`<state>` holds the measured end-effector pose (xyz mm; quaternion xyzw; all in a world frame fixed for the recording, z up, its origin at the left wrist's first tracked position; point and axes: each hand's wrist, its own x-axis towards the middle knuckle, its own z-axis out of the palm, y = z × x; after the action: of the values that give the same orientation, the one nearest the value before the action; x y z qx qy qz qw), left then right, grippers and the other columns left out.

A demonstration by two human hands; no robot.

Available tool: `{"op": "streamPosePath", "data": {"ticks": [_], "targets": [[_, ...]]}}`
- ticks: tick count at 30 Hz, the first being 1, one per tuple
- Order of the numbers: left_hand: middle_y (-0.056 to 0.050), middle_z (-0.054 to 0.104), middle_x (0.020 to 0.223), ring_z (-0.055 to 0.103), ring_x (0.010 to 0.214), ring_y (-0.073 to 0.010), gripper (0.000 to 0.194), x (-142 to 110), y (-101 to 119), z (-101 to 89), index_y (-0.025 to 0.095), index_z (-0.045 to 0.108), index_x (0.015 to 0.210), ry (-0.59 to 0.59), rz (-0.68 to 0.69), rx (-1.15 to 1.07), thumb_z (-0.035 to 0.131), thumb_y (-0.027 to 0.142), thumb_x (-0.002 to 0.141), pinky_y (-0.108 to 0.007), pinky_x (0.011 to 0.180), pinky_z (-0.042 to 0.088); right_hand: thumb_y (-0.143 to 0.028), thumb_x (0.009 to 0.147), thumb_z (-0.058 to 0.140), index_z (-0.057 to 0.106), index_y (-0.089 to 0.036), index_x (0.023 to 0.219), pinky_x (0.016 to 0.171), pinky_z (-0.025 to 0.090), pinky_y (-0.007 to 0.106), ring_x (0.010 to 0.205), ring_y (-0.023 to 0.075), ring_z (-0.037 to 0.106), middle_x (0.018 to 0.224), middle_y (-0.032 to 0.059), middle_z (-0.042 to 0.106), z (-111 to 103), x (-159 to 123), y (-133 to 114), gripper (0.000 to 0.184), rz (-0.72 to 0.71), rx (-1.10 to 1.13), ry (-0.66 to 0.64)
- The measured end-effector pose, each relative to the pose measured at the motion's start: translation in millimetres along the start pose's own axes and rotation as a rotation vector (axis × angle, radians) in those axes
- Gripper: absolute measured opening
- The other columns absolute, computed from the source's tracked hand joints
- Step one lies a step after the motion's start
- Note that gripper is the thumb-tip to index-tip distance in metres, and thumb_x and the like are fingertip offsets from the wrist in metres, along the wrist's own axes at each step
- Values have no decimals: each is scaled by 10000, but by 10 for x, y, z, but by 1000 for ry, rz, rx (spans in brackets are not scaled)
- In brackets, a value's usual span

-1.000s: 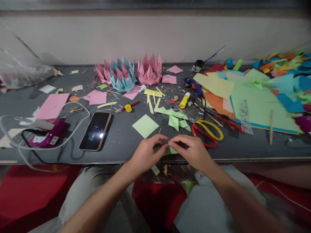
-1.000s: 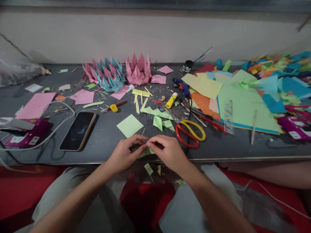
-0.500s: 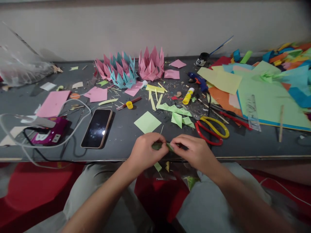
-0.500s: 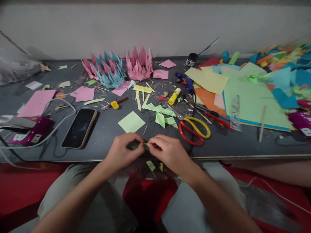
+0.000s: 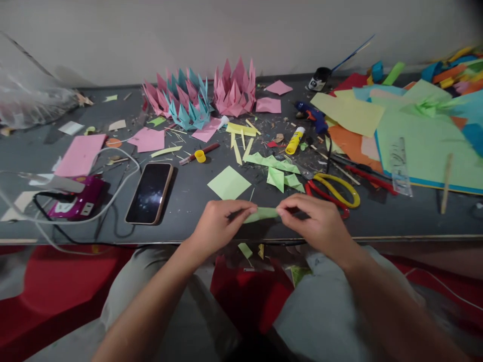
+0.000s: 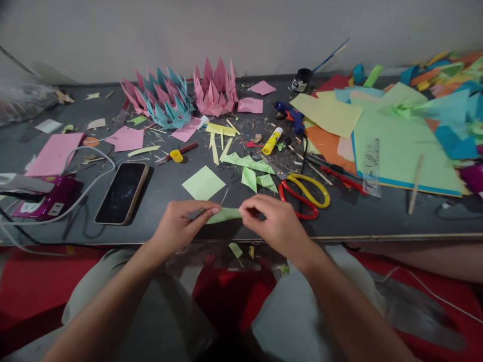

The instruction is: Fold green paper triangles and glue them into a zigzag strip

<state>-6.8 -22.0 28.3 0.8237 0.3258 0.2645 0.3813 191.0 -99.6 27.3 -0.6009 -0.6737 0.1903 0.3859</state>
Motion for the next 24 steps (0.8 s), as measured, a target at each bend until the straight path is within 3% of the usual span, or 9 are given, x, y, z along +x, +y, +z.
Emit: {"op": "streamPosePath", "data": {"ticks": [3,6,9,12,15,18,20,24], "targets": [[-10,718,768,639,665,-127,136,34,-25,-30,188,697,771,239,-98,-51,588,266,798,-209,604,484,-244,780,574,609,-200,737,601,470,231,620,114,574,686,2,627,-39,19,71,71,187,63,135],[3,692,676,563,533,-95,158,50,-26,3,177,698,763,345,-172,-153,605,304,779,-190,475,426,-319,766,595,648,-191,862,592,508,236,637,121,611,764,26,675,30,17,38,168,375,372,21],[5,682,678,519,505,-80,171,34,3,106,173,694,790,282,-222,-232,592,310,787,-185,444,400,-340,776,582,668,-176,845,624,530,247,666,127,634,789,45,694,168,7,-44,198,436,570,-111],[-4,690,742,550,564,-89,168,11,23,189,176,682,816,194,-260,-260,559,290,813,-196,499,444,-350,776,582,651,-169,716,582,528,240,604,126,626,653,27,665,265,7,-56,203,458,598,-26],[-25,693,843,601,670,-112,174,-11,14,217,174,651,924,178,-252,-249,545,273,827,-218,584,492,-361,748,608,630,-163,680,523,508,235,544,125,602,595,17,637,308,13,-9,210,482,562,32],[-58,659,1035,614,868,-139,252,-46,4,231,174,595,1060,204,-104,-128,564,239,818,-253,743,502,-364,728,619,591,-158,615,461,449,217,486,110,544,525,-3,578,337,13,9,237,467,448,41],[-69,645,1073,602,937,-161,324,-72,10,248,170,588,1077,155,-31,-64,628,280,775,-278,820,484,-361,726,619,563,-159,588,448,409,208,478,98,506,515,-16,545,347,17,-8,251,421,376,26],[-61,654,1038,612,909,-165,471,-82,34,264,172,536,1149,25,-157,-234,683,293,718,-271,793,489,-360,785,560,551,-171,623,506,418,201,538,95,504,568,-23,534,321,45,-50,248,314,375,-115]]}}
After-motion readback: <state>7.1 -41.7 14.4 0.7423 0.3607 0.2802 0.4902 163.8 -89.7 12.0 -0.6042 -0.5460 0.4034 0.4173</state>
